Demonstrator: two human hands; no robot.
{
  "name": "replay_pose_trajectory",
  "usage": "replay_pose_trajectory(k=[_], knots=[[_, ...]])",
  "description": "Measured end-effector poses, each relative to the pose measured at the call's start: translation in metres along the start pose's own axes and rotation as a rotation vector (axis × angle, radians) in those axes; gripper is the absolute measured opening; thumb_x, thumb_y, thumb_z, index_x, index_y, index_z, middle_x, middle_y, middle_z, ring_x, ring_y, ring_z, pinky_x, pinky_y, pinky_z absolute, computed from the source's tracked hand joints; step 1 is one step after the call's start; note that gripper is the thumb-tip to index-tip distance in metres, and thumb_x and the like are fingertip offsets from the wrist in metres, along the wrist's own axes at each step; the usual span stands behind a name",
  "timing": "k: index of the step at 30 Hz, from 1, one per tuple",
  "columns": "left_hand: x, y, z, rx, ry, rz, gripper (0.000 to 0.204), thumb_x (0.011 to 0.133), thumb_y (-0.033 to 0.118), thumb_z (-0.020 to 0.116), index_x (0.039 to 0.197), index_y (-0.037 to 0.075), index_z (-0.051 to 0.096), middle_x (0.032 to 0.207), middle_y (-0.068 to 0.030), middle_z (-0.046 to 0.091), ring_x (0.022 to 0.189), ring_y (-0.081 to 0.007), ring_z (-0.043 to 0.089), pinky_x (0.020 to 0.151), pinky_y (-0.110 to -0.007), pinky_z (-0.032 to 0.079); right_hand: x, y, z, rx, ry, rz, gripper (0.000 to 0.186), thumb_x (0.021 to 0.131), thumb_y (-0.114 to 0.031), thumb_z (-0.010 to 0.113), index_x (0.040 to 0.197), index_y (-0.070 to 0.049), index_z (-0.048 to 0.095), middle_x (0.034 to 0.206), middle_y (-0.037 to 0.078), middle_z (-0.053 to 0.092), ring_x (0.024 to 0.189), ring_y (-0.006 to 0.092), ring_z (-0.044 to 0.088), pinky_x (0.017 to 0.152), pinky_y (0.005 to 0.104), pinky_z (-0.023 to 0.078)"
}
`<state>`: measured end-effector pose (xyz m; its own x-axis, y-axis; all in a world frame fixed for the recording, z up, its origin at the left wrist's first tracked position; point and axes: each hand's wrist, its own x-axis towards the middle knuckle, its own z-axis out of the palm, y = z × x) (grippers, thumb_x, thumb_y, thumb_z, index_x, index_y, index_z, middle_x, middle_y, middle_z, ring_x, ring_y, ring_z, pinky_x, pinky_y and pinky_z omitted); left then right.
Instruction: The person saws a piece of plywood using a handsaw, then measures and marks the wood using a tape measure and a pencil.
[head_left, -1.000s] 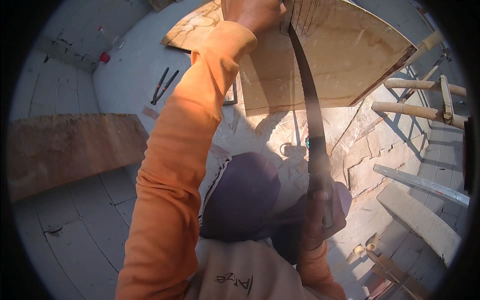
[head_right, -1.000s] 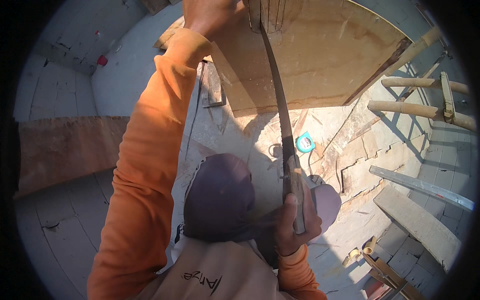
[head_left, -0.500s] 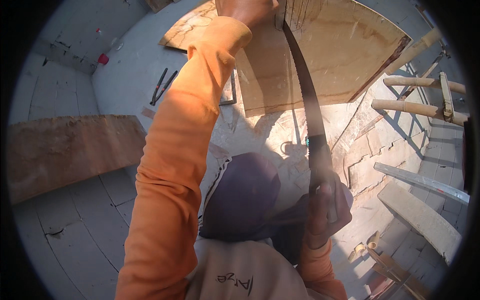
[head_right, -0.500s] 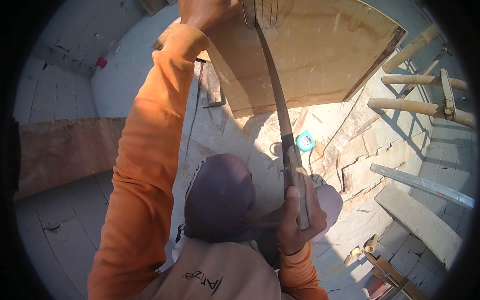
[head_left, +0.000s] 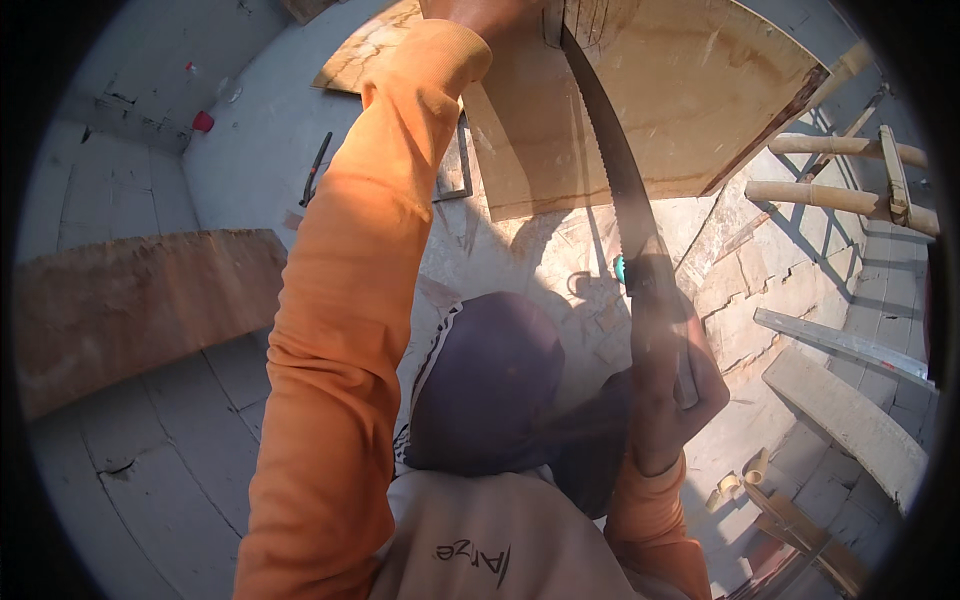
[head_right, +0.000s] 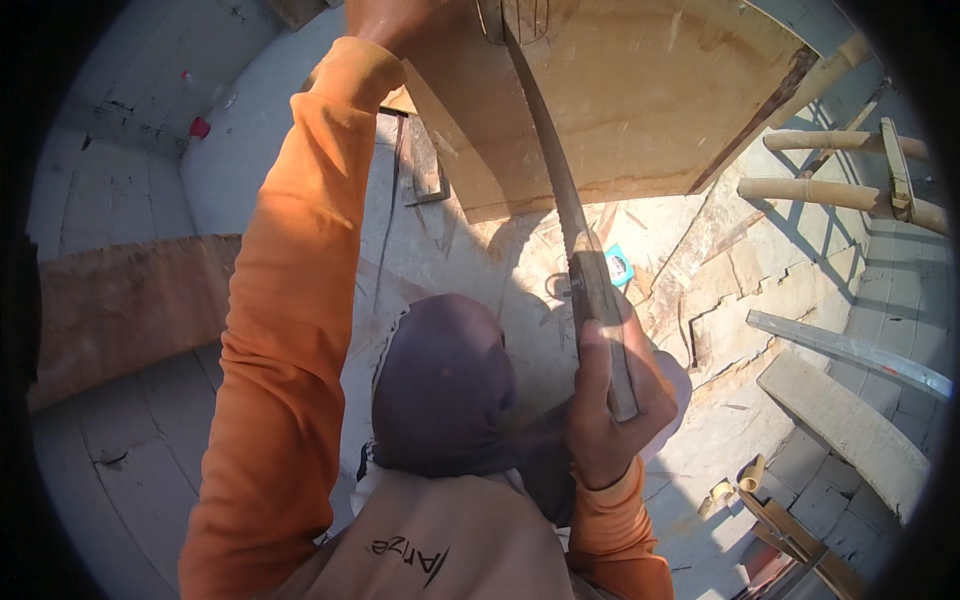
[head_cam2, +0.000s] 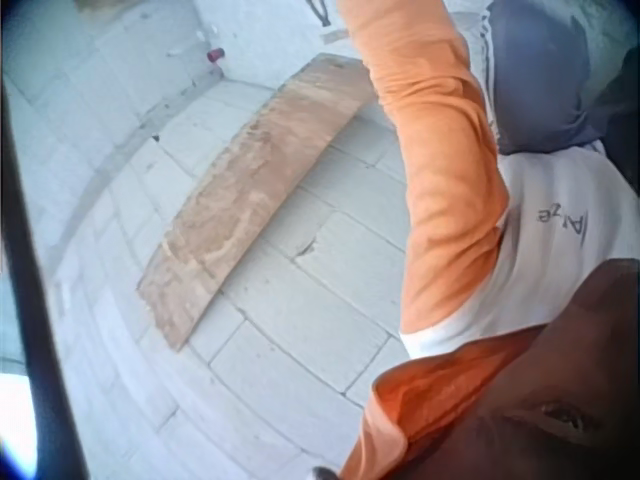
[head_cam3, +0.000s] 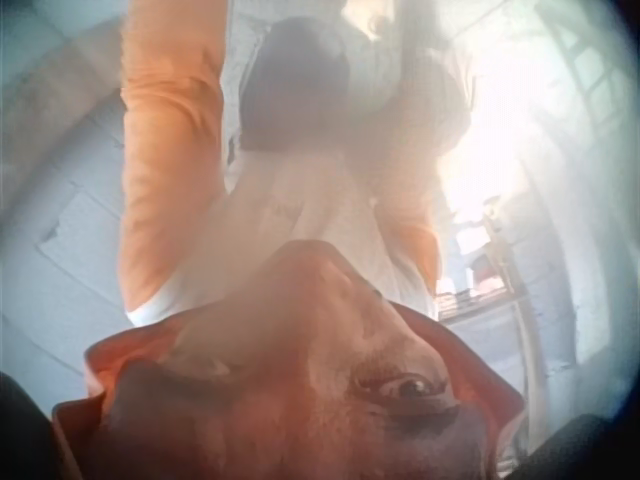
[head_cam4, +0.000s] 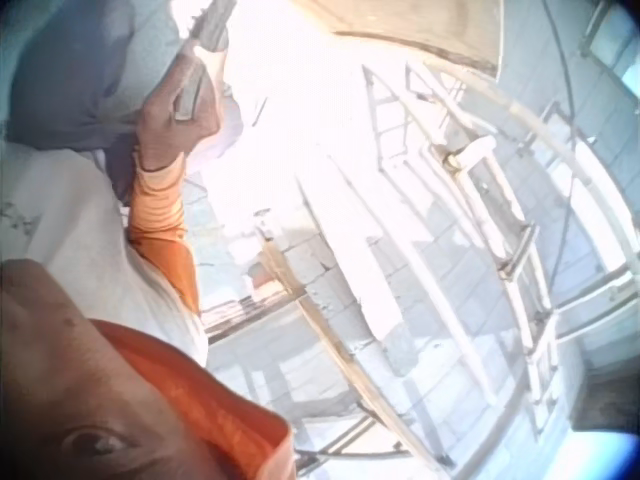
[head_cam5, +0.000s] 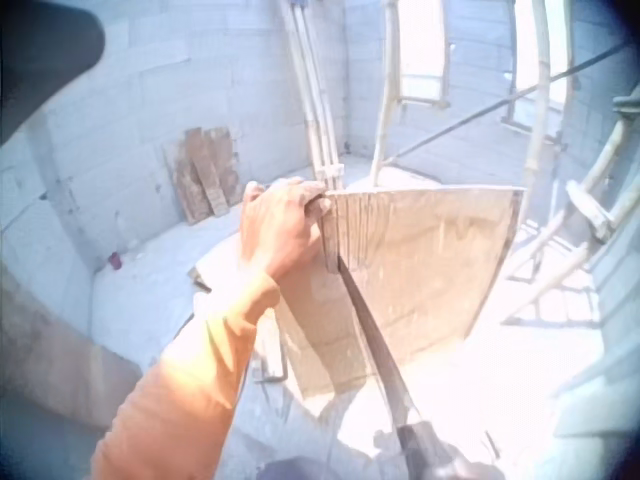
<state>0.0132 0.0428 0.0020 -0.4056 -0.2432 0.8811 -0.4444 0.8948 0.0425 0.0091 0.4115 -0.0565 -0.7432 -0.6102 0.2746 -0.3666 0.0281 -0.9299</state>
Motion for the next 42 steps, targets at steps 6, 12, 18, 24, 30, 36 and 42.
replay_pose_trajectory(k=[6,12,18,24,30,36,42], knots=[[-0.006,0.022,-0.015,-0.001,-0.085,-0.025,0.017,0.089,0.023,0.07,0.103,0.014,0.075,0.097,-0.0053,0.072,0.102,-0.0248,0.067,0.091,-0.043,0.04,-0.009,0.001,0.002,0.055,0.055,0.046,0.034,0.097,-0.009,0.067,0.122,0.014,0.067,0.098,0.019,0.076,0.088,0.0189,0.07,0.08,0.0312,0.055],[-0.001,0.015,-0.005,-0.001,-0.048,0.014,0.019,0.089,0.023,0.071,0.104,0.014,0.076,0.098,-0.0068,0.073,0.101,-0.0259,0.067,0.094,-0.045,0.041,0.059,-0.016,0.036,-0.022,0.082,-0.071,0.027,0.096,-0.004,0.068,0.118,0.011,0.07,0.091,0.013,0.075,0.077,0.0105,0.064,0.069,0.0257,0.052],[0.003,-0.009,0.012,0.004,-0.07,-0.022,0.023,0.088,0.025,0.072,0.108,0.014,0.074,0.101,-0.009,0.073,0.101,-0.0288,0.068,0.096,-0.045,0.045,-0.071,-0.016,-0.068,-0.15,0.081,0.08,0.032,0.095,-0.011,0.065,0.117,0.012,0.069,0.08,0.013,0.071,0.065,0.012,0.063,0.058,0.0259,0.049],[0.027,-0.022,0.005,0.012,-0.362,-0.135,0.023,0.1,0.031,0.062,0.109,0.014,0.075,0.102,-0.0097,0.076,0.102,-0.0286,0.069,0.089,-0.043,0.038,-0.176,0.025,-0.209,-0.755,0.423,-0.114,0.046,0.105,-0.019,0.048,0.127,0.02,0.059,0.108,0.021,0.069,0.087,0.0252,0.069,0.07,0.0309,0.057],[0.045,-0.021,0.0,0.117,-0.602,-0.123,0.039,0.102,0.044,0.054,0.11,0.011,0.073,0.1,-0.0151,0.076,0.099,-0.0374,0.071,0.085,-0.051,0.05,-0.187,0.078,-0.221,-0.811,0.642,0.09,0.036,0.105,-0.011,0.058,0.132,0.014,0.061,0.111,0.026,0.073,0.09,0.0271,0.072,0.076,0.0346,0.056],[0.045,-0.006,-0.013,0.109,-0.572,-0.34,0.048,0.099,0.056,0.055,0.111,0.015,0.076,0.103,-0.0161,0.076,0.102,-0.0391,0.071,0.09,-0.049,0.052,-0.244,0.151,-0.202,-0.701,0.74,0.433,0.039,0.105,-0.016,0.059,0.134,0.011,0.061,0.118,0.025,0.073,0.102,0.0277,0.071,0.089,0.0368,0.055],[0.042,-0.037,-0.002,0.218,-0.549,-0.441,0.048,0.099,0.056,0.054,0.111,0.016,0.078,0.104,-0.0159,0.076,0.103,-0.0393,0.071,0.091,-0.048,0.052,-0.28,0.167,-0.18,-0.736,0.672,0.471,0.04,0.106,-0.017,0.059,0.133,0.012,0.06,0.118,0.026,0.072,0.103,0.0286,0.071,0.088,0.0375,0.055]])
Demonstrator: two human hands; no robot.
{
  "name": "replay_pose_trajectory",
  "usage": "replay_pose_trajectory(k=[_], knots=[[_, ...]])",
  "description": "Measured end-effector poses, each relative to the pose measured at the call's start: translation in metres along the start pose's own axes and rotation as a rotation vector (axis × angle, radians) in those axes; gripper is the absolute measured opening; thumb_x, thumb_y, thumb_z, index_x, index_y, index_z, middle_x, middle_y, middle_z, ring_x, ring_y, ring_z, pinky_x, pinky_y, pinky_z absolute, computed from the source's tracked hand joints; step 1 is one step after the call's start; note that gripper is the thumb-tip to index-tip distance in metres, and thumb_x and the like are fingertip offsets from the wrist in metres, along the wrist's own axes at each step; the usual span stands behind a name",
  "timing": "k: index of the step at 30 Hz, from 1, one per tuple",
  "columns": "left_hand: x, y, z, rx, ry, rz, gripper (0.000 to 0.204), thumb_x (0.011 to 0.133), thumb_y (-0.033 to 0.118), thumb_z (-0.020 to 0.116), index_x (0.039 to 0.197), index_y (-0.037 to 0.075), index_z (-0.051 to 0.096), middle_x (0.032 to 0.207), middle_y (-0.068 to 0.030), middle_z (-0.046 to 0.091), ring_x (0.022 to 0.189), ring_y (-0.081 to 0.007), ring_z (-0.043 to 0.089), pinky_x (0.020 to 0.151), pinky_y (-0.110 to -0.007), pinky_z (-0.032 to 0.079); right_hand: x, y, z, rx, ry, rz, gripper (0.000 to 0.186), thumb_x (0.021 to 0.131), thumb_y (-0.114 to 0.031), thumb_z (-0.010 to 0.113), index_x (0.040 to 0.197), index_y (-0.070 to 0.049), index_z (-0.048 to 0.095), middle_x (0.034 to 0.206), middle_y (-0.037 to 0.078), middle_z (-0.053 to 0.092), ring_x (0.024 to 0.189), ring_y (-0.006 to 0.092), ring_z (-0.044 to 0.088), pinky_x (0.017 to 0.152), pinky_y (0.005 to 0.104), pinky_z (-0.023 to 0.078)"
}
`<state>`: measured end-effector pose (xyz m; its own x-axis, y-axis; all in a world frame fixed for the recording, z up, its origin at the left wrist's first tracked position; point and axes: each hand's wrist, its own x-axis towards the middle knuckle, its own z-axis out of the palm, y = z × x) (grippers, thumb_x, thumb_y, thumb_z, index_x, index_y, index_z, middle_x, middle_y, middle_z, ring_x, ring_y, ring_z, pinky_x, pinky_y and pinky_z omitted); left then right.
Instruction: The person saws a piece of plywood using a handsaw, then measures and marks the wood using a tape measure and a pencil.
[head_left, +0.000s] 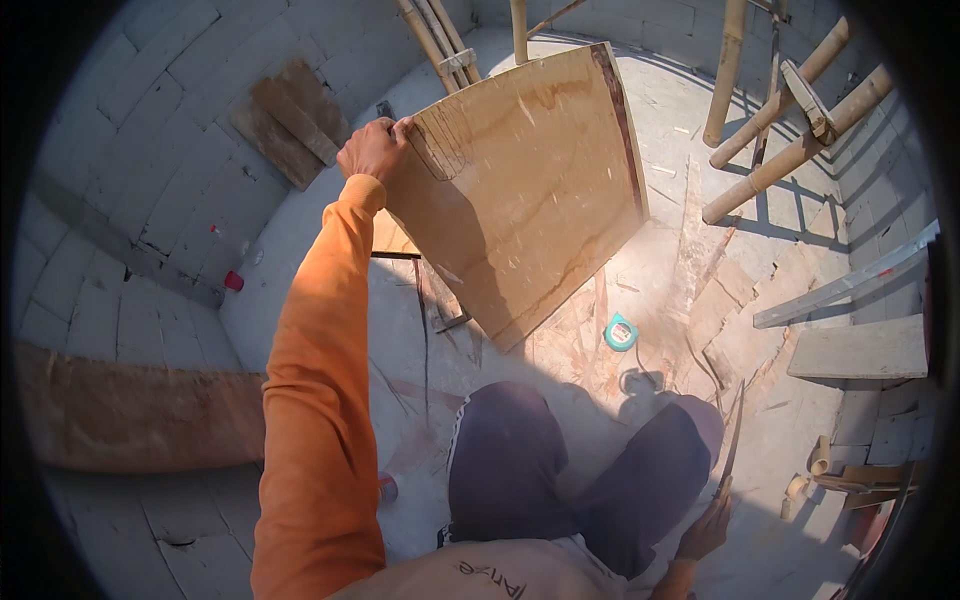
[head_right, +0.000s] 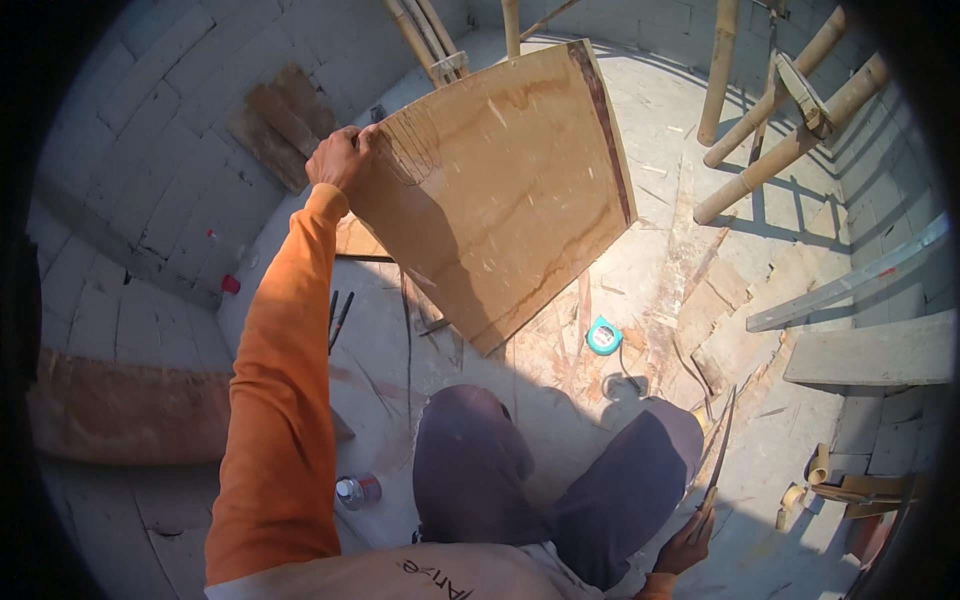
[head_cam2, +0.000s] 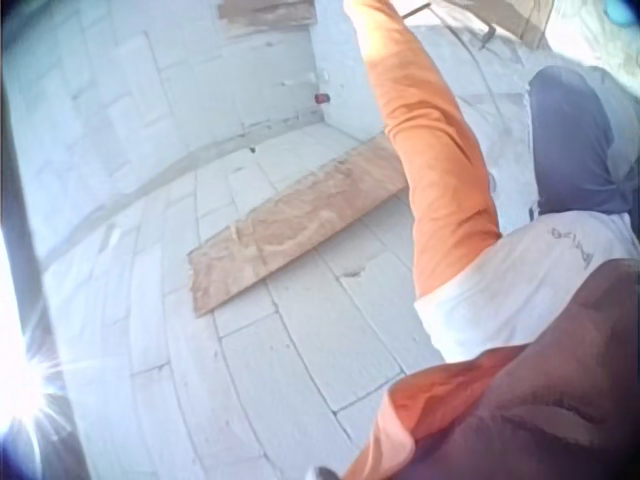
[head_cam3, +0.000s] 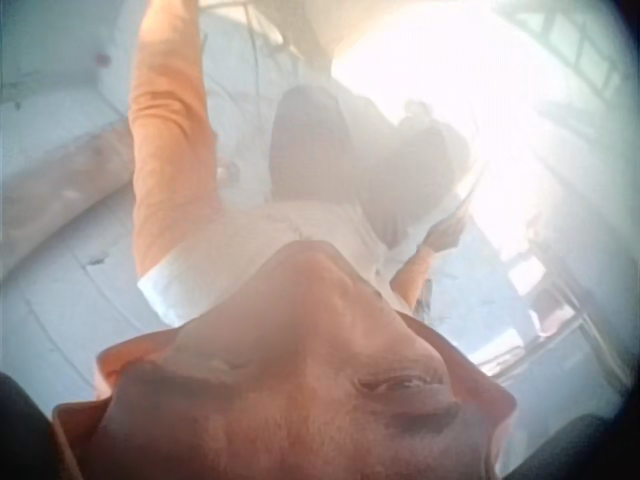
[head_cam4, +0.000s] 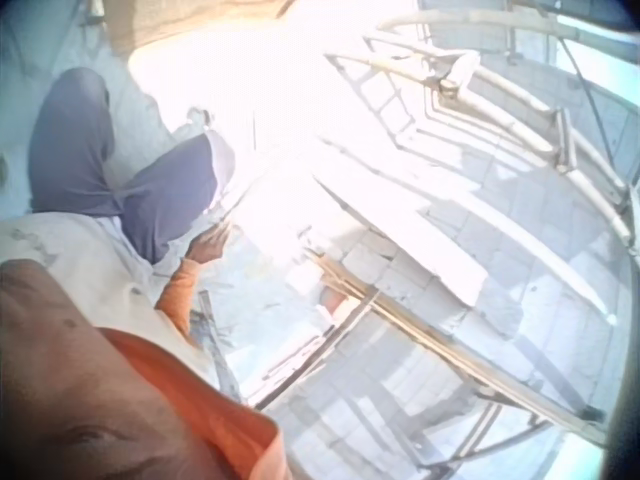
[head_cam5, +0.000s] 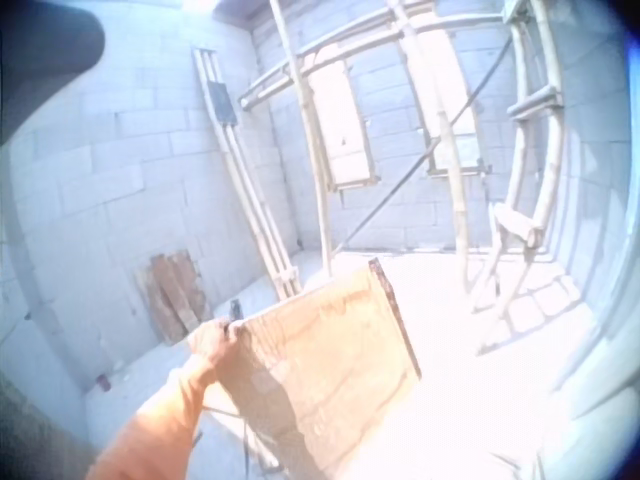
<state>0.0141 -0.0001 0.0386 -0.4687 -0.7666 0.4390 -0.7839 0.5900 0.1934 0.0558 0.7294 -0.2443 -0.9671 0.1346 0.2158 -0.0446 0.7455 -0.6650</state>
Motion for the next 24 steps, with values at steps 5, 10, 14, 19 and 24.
replay_pose_trajectory(k=[5,10,14,19,24], knots=[[-0.006,-0.047,0.024,0.037,-0.042,-0.087,0.047,0.1,0.053,0.054,0.108,0.014,0.079,0.105,-0.0168,0.076,0.102,-0.0395,0.071,0.088,-0.048,0.053,-0.011,0.014,0.007,-0.026,-0.066,-0.013,0.041,0.106,-0.017,0.058,0.135,0.012,0.059,0.122,0.027,0.071,0.109,0.0308,0.071,0.093,0.0384,0.055],[-0.034,-0.093,0.04,-0.017,0.009,-0.117,0.048,0.1,0.056,0.054,0.114,0.018,0.079,0.105,-0.0152,0.076,0.103,-0.038,0.071,0.09,-0.047,0.053,-0.013,0.0,0.004,-0.064,-0.159,-0.026,0.042,0.107,-0.018,0.056,0.136,0.012,0.058,0.125,0.028,0.069,0.112,0.0347,0.071,0.096,0.039,0.055],[-0.045,-0.078,0.02,0.023,0.04,-0.103,0.045,0.1,0.053,0.055,0.114,0.018,0.079,0.103,-0.0131,0.077,0.098,-0.0361,0.072,0.086,-0.045,0.054,-0.014,0.017,-0.009,-0.163,-0.114,-0.041,0.043,0.11,-0.026,0.047,0.139,0.003,0.06,0.135,0.024,0.066,0.121,0.0375,0.066,0.097,0.0424,0.053],[-0.027,-0.027,-0.017,-0.003,0.158,0.135,0.043,0.099,0.053,0.057,0.11,0.019,0.08,0.1,-0.0095,0.077,0.096,-0.0334,0.072,0.084,-0.042,0.054,0.014,-0.089,-0.03,0.077,-0.091,-0.06,0.051,0.108,-0.031,0.051,0.134,0.011,0.06,0.105,0.023,0.076,0.09,0.0312,0.076,0.074,0.0372,0.058],[-0.025,-0.021,-0.021,-0.043,0.247,0.332,0.042,0.099,0.054,0.058,0.106,0.018,0.078,0.101,-0.0051,0.076,0.095,-0.031,0.072,0.082,-0.039,0.055,0.034,-0.234,-0.009,0.521,-0.182,-0.245,0.06,0.107,-0.039,0.048,0.126,0.017,0.061,0.093,0.023,0.076,0.082,0.0293,0.077,0.067,0.0337,0.059]])
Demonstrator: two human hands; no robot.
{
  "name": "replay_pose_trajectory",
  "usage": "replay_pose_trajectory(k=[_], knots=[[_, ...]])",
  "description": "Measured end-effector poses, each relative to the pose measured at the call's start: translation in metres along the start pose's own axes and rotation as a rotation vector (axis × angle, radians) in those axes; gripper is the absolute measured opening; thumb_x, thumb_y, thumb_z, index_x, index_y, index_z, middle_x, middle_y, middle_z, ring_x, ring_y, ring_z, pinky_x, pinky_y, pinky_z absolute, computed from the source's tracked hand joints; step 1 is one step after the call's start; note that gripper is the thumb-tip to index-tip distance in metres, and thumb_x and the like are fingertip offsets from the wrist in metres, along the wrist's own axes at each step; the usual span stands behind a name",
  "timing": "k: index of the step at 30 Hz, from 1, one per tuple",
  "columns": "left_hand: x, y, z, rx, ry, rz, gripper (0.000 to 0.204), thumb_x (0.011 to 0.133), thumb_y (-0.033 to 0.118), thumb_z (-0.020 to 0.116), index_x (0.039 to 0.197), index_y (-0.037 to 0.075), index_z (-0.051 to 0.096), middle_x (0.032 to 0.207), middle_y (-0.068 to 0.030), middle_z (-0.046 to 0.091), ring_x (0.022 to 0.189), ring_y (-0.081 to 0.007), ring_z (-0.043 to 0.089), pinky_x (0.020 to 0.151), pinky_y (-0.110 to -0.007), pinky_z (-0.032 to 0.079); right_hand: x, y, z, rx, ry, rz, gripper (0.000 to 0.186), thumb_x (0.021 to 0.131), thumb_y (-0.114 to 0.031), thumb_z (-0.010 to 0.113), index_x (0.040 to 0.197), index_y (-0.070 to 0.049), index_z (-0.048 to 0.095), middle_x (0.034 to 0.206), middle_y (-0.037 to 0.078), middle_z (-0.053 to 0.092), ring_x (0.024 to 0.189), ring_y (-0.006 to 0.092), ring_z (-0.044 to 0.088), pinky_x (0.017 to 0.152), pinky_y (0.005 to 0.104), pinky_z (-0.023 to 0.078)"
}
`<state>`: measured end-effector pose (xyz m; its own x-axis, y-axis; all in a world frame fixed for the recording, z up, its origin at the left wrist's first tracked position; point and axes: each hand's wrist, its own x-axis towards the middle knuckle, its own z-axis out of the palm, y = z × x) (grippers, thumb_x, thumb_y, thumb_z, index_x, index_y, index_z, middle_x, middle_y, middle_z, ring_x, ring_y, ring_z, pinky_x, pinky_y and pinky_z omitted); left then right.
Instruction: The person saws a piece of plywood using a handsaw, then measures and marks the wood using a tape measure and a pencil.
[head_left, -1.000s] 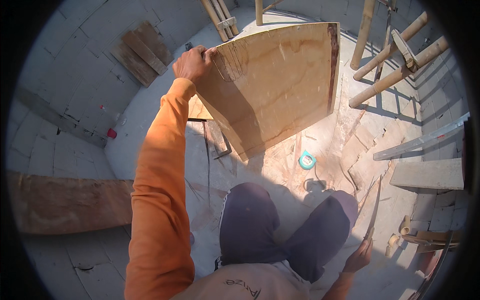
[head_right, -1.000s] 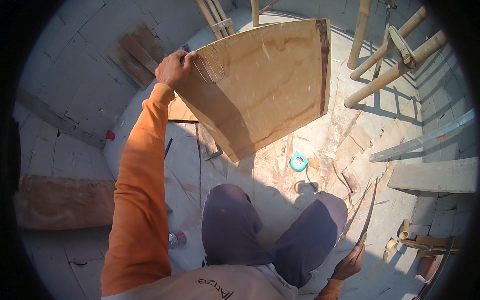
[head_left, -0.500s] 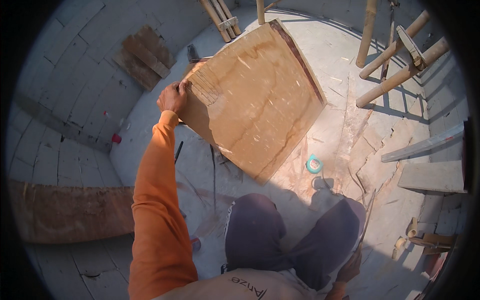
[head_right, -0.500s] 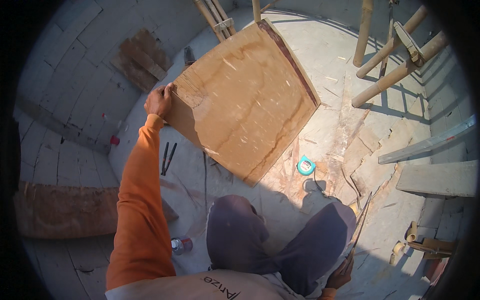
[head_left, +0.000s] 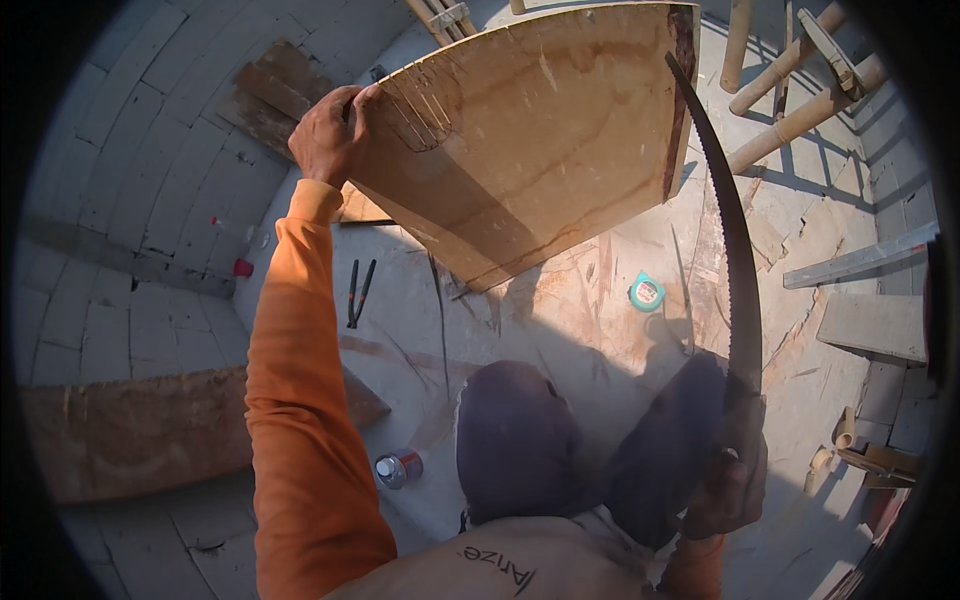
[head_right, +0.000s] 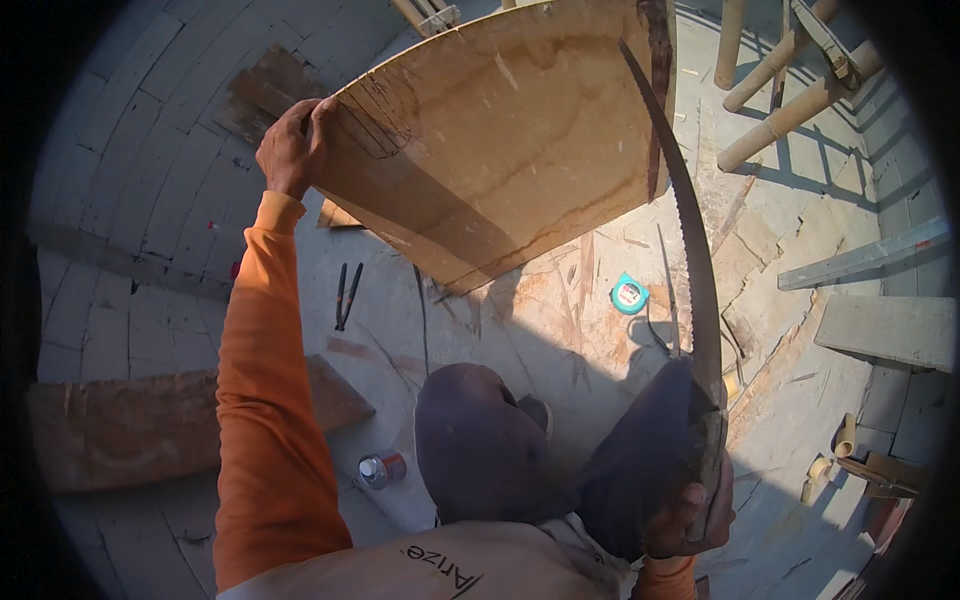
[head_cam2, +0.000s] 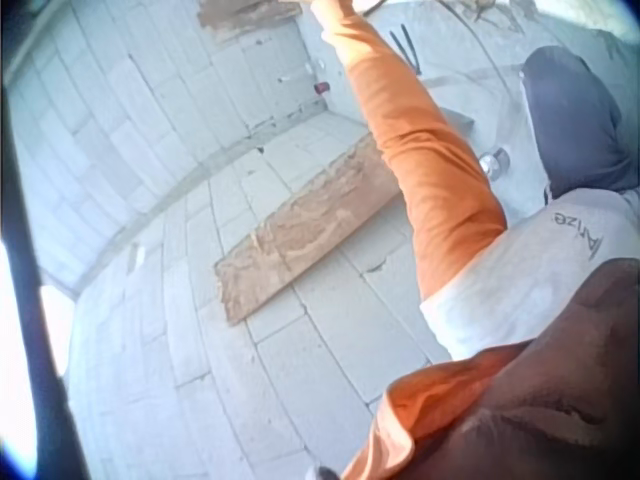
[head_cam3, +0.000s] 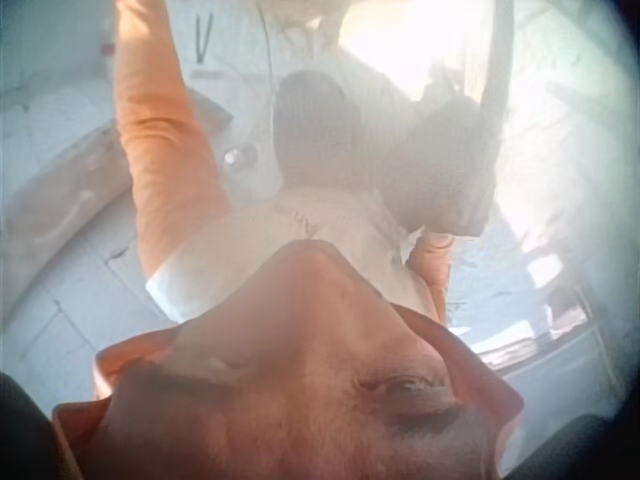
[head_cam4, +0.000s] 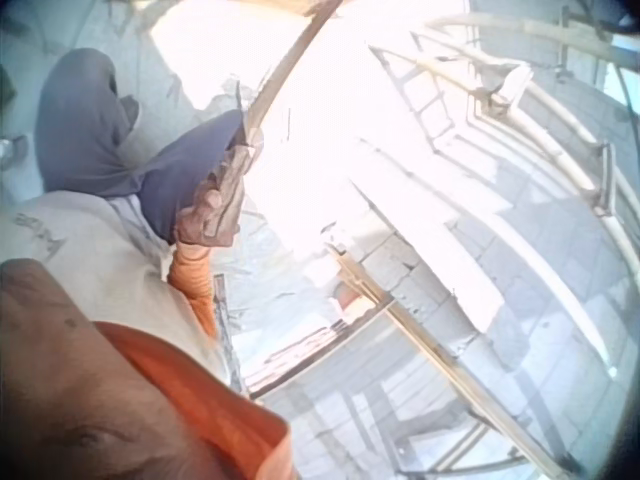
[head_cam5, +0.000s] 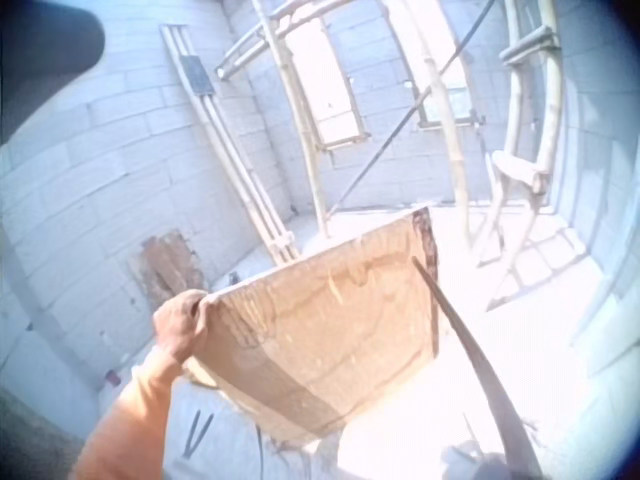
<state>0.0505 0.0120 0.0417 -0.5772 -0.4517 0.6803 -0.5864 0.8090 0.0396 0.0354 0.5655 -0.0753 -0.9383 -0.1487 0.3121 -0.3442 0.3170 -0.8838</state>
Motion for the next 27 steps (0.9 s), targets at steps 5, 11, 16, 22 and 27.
replay_pose_trajectory(k=[5,11,16,22,27], knots=[[-0.018,-0.008,-0.012,-0.022,-0.058,0.034,0.045,0.097,0.057,0.061,0.113,0.018,0.074,0.104,-0.0054,0.076,0.097,-0.0302,0.072,0.083,-0.039,0.055,0.005,-0.033,0.052,0.145,-0.164,-0.347,0.046,0.101,-0.022,0.062,0.122,0.019,0.062,0.094,0.024,0.076,0.078,0.0287,0.077,0.068,0.0332,0.06],[-0.025,0.012,-0.031,-0.004,-0.168,0.091,0.05,0.094,0.057,0.066,0.128,0.021,0.068,0.111,-0.0048,0.075,0.103,-0.0271,0.072,0.087,-0.04,0.055,0.004,-0.072,0.082,0.239,-0.359,-0.213,0.041,0.091,-0.005,0.07,0.123,0.019,0.062,0.096,0.025,0.075,0.07,0.0202,0.074,0.065,0.0289,0.058],[-0.025,0.018,-0.032,-0.007,-0.237,0.102,0.052,0.089,0.052,0.072,0.129,0.019,0.068,0.108,-0.0055,0.075,0.103,-0.0272,0.071,0.087,-0.04,0.054,-0.003,-0.074,0.092,0.289,-0.308,-0.241,0.04,0.09,-0.001,0.069,0.124,0.019,0.063,0.098,0.026,0.075,0.073,0.021,0.076,0.066,0.0282,0.058],[-0.012,0.011,-0.029,0.108,-0.195,0.256,0.049,0.089,0.046,0.071,0.124,0.011,0.068,0.108,-0.0092,0.074,0.105,-0.0341,0.069,0.087,-0.046,0.053,-0.006,-0.078,0.099,0.304,-0.272,-0.343,0.038,0.09,-0.001,0.07,0.124,0.015,0.064,0.101,0.026,0.075,0.083,0.0253,0.078,0.072,0.0291,0.06],[-0.011,0.02,-0.031,-0.014,-0.373,0.071,0.047,0.09,0.043,0.07,0.122,0.01,0.064,0.112,-0.0126,0.073,0.108,-0.0373,0.068,0.088,-0.05,0.052,-0.005,-0.086,0.102,0.27,-0.28,-0.35,0.039,0.091,-0.003,0.072,0.125,0.014,0.064,0.102,0.025,0.076,0.082,0.0256,0.078,0.073,0.0298,0.06]])
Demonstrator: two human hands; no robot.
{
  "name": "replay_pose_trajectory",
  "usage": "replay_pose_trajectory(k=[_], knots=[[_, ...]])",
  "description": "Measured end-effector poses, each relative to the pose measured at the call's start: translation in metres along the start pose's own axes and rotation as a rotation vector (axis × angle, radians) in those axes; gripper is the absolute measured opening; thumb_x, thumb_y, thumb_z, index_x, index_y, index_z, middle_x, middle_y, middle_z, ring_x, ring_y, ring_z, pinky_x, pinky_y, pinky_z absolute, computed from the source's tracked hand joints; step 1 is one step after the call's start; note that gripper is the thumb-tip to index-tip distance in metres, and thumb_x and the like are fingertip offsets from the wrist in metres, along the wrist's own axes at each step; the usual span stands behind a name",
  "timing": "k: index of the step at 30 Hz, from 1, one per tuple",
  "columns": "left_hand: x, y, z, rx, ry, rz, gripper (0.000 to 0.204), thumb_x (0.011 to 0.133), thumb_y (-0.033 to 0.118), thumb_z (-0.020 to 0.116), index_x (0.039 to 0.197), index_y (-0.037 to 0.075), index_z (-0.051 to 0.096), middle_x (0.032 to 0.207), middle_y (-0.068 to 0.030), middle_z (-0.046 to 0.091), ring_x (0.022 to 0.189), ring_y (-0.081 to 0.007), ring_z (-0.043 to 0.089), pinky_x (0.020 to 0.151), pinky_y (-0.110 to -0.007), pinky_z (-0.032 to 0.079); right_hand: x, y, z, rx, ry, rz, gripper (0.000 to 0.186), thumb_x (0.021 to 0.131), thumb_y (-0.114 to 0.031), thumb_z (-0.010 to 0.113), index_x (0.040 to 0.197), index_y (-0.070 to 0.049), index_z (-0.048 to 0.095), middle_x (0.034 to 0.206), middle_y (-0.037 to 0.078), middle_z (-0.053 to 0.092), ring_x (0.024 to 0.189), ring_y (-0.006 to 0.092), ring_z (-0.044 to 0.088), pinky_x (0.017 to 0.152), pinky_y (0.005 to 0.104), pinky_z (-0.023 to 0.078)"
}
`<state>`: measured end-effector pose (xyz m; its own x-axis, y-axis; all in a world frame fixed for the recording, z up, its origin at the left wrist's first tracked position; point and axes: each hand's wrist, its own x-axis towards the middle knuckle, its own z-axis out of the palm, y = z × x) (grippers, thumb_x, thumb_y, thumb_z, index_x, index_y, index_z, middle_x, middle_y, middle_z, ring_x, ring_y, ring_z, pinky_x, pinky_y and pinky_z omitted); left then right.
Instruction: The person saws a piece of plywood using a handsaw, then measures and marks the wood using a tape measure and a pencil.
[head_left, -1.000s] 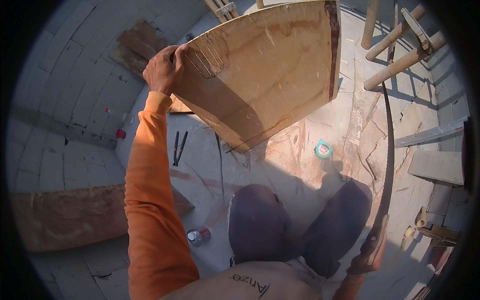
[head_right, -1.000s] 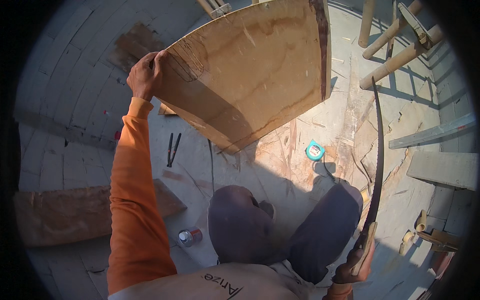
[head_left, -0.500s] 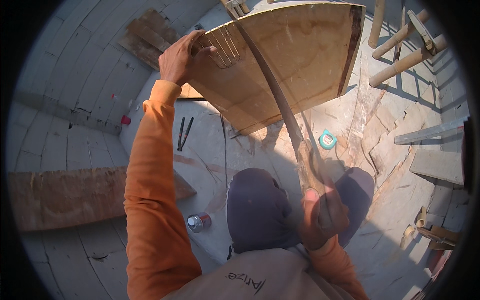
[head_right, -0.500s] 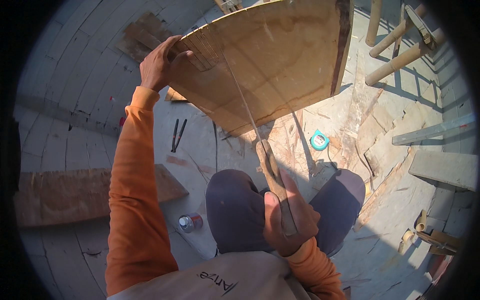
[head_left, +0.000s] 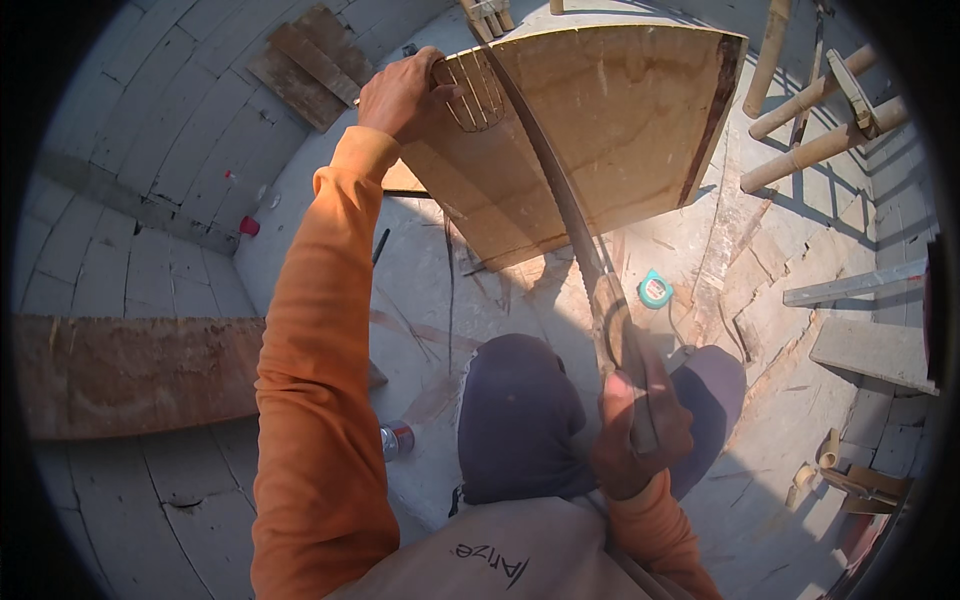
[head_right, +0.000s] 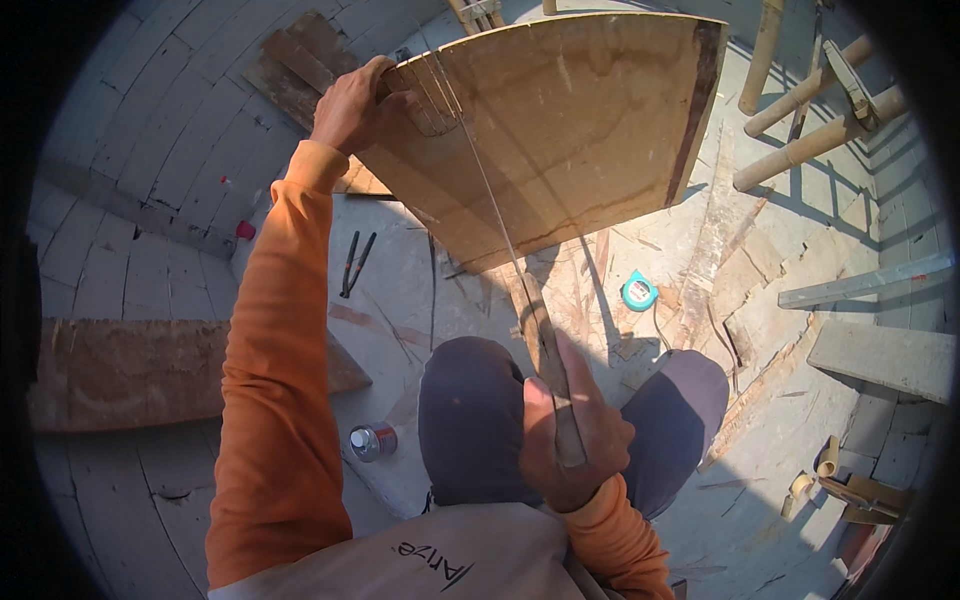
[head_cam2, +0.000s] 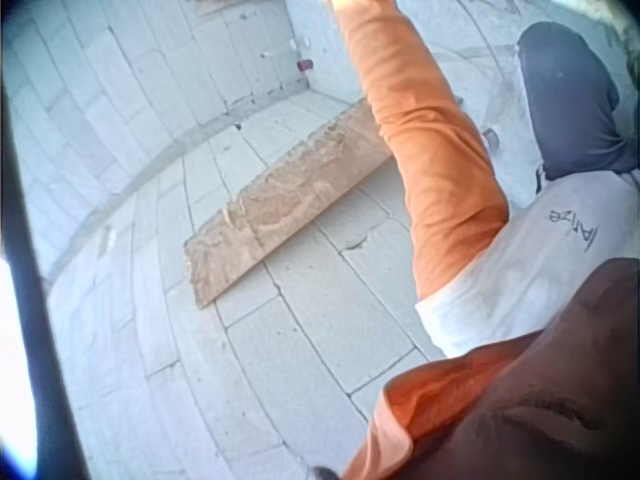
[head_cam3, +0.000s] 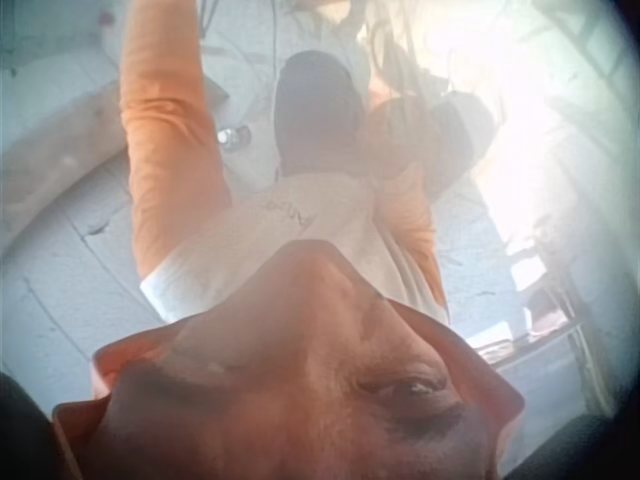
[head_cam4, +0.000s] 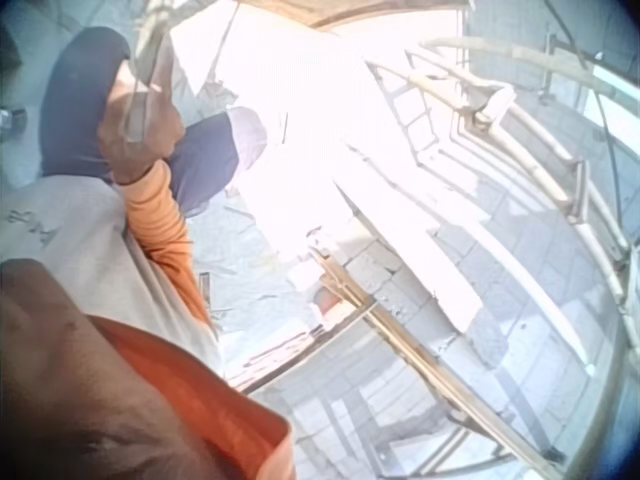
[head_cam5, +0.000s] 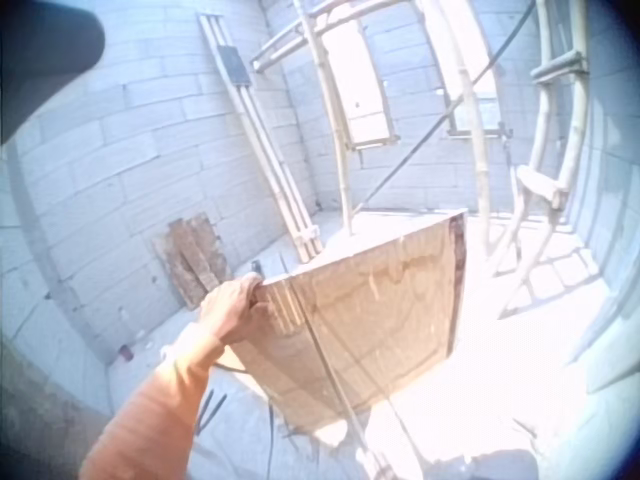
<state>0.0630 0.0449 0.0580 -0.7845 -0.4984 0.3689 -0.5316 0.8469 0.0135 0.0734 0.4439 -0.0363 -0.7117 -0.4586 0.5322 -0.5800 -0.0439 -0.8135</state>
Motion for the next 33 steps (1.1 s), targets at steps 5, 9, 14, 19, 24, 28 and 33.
replay_pose_trajectory(k=[5,9,14,19,24,28,33], knots=[[-0.002,0.001,0.0,-0.005,0.032,0.02,0.051,0.09,0.043,0.071,0.13,0.014,0.061,0.114,-0.0106,0.074,0.111,-0.0357,0.068,0.09,-0.049,0.052,-0.002,-0.001,0.004,-0.027,0.001,-0.017,0.04,0.091,-0.004,0.073,0.126,0.014,0.064,0.1,0.025,0.076,0.081,0.025,0.078,0.071,0.0293,0.059],[0.001,0.0,-0.002,-0.022,-0.027,0.033,0.054,0.089,0.043,0.073,0.134,0.017,0.061,0.118,-0.0078,0.074,0.113,-0.0339,0.068,0.091,-0.048,0.052,-0.007,0.004,0.006,-0.059,0.024,-0.095,0.04,0.09,-0.004,0.073,0.125,0.013,0.065,0.098,0.025,0.076,0.078,0.0235,0.078,0.068,0.0283,0.059],[0.001,0.002,0.003,0.02,0.035,0.034,0.055,0.086,0.042,0.075,0.133,0.016,0.062,0.119,-0.0064,0.074,0.113,-0.0335,0.068,0.093,-0.047,0.052,-0.007,0.004,0.005,-0.051,0.022,-0.107,0.041,0.09,-0.005,0.072,0.125,0.014,0.064,0.096,0.024,0.076,0.073,0.0224,0.077,0.065,0.0278,0.058],[-0.001,-0.004,0.006,-0.007,0.081,0.077,0.055,0.085,0.04,0.076,0.132,0.016,0.063,0.116,-0.0084,0.074,0.111,-0.0344,0.068,0.091,-0.048,0.052,-0.006,-0.001,0.003,-0.084,-0.027,-0.093,0.041,0.091,-0.005,0.072,0.126,0.015,0.063,0.097,0.024,0.076,0.073,0.024,0.077,0.065,0.0283,0.059],[0.001,0.0,0.005,-0.011,0.043,0.029,0.054,0.084,0.039,0.076,0.13,0.015,0.063,0.112,-0.0107,0.074,0.109,-0.0347,0.069,0.09,-0.048,0.051,-0.007,0.001,0.006,-0.148,-0.037,-0.096,0.041,0.091,-0.007,0.073,0.126,0.013,0.065,0.088,0.021,0.075,0.068,0.0232,0.075,0.064,0.0296,0.058],[0.005,-0.006,0.01,-0.004,0.082,0.048,0.054,0.083,0.039,0.077,0.13,0.015,0.063,0.11,-0.0109,0.075,0.108,-0.0347,0.069,0.09,-0.047,0.051,-0.005,0.012,0.019,-0.171,0.033,-0.159,0.043,0.091,-0.008,0.074,0.128,0.011,0.065,0.08,0.018,0.073,0.063,0.0213,0.072,0.062,0.0297,0.057],[0.007,-0.009,0.012,-0.016,0.088,0.035,0.055,0.083,0.039,0.077,0.131,0.015,0.063,0.112,-0.011,0.075,0.108,-0.0348,0.069,0.09,-0.047,0.052,-0.008,0.012,0.017,-0.166,-0.025,-0.115,0.043,0.091,-0.009,0.074,0.128,0.012,0.065,0.081,0.018,0.074,0.064,0.0212,0.073,0.062,0.0292,0.057]])
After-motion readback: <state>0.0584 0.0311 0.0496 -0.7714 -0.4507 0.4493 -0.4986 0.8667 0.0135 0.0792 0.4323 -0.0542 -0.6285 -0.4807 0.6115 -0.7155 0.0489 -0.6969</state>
